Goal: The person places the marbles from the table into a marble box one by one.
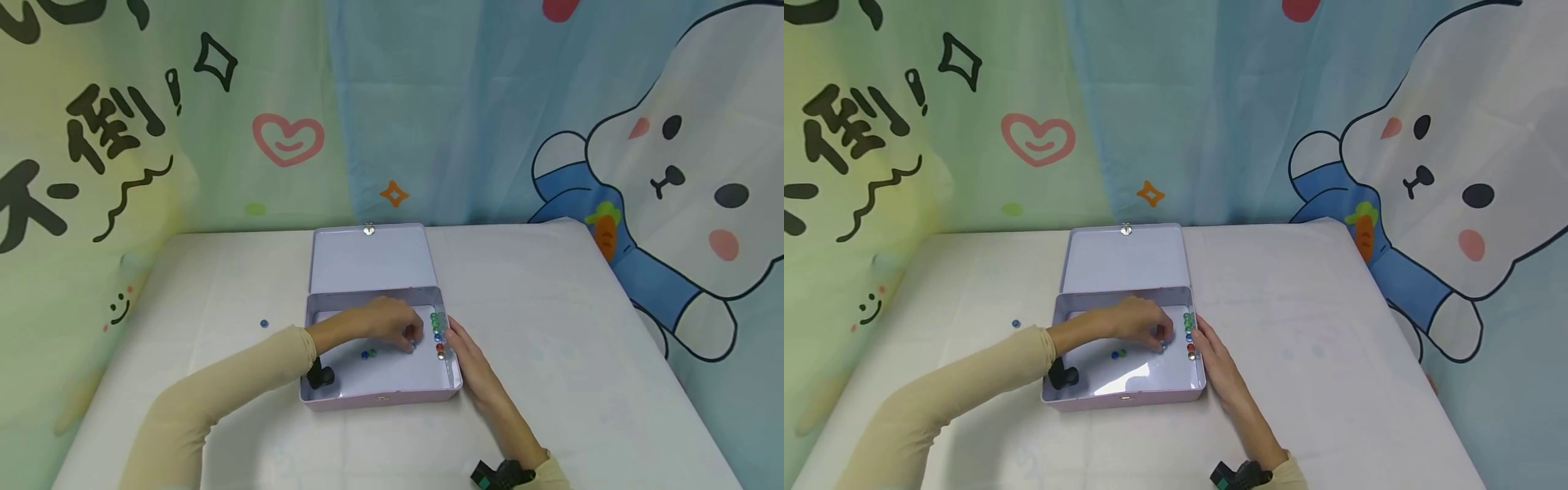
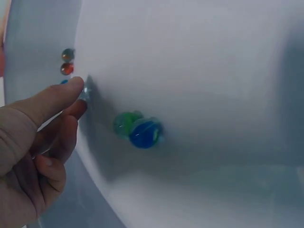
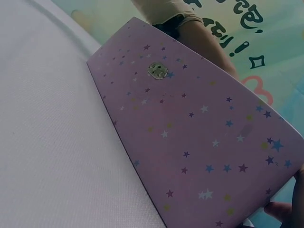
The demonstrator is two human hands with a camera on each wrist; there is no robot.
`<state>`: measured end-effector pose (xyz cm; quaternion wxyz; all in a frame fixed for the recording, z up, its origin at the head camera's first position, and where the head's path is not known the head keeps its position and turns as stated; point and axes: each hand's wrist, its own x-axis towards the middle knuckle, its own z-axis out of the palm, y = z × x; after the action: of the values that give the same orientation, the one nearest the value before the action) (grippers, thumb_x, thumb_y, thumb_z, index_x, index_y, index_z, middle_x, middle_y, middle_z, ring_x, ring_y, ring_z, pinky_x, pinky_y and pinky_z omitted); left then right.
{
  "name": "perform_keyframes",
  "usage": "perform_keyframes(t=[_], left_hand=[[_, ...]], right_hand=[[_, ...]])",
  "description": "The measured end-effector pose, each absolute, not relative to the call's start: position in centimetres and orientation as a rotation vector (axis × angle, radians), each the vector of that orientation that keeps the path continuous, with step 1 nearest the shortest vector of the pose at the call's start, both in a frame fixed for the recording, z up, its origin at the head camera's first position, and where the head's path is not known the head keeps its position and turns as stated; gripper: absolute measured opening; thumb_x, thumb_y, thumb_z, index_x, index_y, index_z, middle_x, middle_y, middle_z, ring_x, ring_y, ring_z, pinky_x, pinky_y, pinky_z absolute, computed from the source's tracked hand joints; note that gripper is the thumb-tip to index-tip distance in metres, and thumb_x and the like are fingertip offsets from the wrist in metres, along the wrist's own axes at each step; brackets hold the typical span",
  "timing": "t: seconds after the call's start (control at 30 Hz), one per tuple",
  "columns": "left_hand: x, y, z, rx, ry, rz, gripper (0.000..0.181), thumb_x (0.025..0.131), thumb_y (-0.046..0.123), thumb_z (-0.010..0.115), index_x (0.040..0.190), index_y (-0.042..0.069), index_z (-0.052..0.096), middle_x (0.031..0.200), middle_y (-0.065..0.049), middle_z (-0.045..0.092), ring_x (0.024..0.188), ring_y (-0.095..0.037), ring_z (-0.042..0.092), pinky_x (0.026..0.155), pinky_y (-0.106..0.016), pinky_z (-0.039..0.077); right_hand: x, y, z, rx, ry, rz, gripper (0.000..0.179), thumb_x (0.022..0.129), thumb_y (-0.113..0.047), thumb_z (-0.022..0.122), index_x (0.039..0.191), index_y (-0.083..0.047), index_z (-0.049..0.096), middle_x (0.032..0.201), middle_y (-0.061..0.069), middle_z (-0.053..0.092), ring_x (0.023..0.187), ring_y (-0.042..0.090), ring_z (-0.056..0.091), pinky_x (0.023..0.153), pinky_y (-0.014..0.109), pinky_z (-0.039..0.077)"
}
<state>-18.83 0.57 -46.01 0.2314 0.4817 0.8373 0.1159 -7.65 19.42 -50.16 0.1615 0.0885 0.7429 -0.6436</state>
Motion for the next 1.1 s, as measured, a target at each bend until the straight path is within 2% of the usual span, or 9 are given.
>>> perform_keyframes(t=[0.3,0.5,0.63,0.87,1.1], left_hand=[[-18.4,0.4,-46.6,1.283,2.297,0.356,0.015,0.083,0.031,0.076,0.094,0.022,0.071,0.08,0.014,0.064,0.072,-0.002,0.053,0.066,-0.017,0.041],[-18.5,0.2,-46.2,1.283,2.322,0.35,0.026,0.084,0.031,0.075,0.107,0.021,0.072,0.085,0.013,0.068,0.075,-0.002,0.055,0.067,-0.018,0.042],[-19.0,-0.5,-44.6,1.294,2.37,0.402,0.029,0.087,0.031,0.073,0.114,0.019,0.07,0.092,0.011,0.071,0.078,-0.005,0.058,0.071,-0.023,0.046],[-20.0,-4.7,-40.0,1.274,2.497,0.599,0.026,0.091,0.032,0.067,0.114,0.02,0.071,0.093,0.009,0.072,0.073,-0.004,0.059,0.065,-0.021,0.048],[-22.1,-11.2,-37.2,1.106,2.673,0.773,0.025,0.093,0.031,0.065,0.115,0.019,0.069,0.094,0.005,0.071,0.065,-0.008,0.056,0.058,-0.024,0.047]], right_hand=[[-7.7,19.3,-50.2,0.257,2.123,-1.845,0.06,0.103,-0.044,0.034,0.155,-0.019,0.02,0.164,0.011,0.014,0.152,0.036,0.007,0.119,0.059,0.007],[-7.7,19.2,-50.2,0.257,2.121,-1.843,0.06,0.103,-0.044,0.034,0.155,-0.019,0.02,0.164,0.01,0.014,0.152,0.035,0.007,0.119,0.058,0.007],[-7.7,19.3,-50.3,0.268,2.125,-1.83,0.062,0.102,-0.046,0.035,0.156,-0.019,0.019,0.164,0.01,0.014,0.152,0.036,0.007,0.118,0.06,0.007],[-7.6,18.9,-50.3,0.313,2.165,-1.773,0.063,0.101,-0.047,0.034,0.156,-0.02,0.018,0.163,0.01,0.016,0.151,0.036,0.009,0.117,0.06,0.01],[-7.7,19.0,-50.3,0.304,2.152,-1.805,0.063,0.101,-0.049,0.035,0.156,-0.021,0.019,0.164,0.009,0.016,0.152,0.034,0.008,0.118,0.059,0.008]])
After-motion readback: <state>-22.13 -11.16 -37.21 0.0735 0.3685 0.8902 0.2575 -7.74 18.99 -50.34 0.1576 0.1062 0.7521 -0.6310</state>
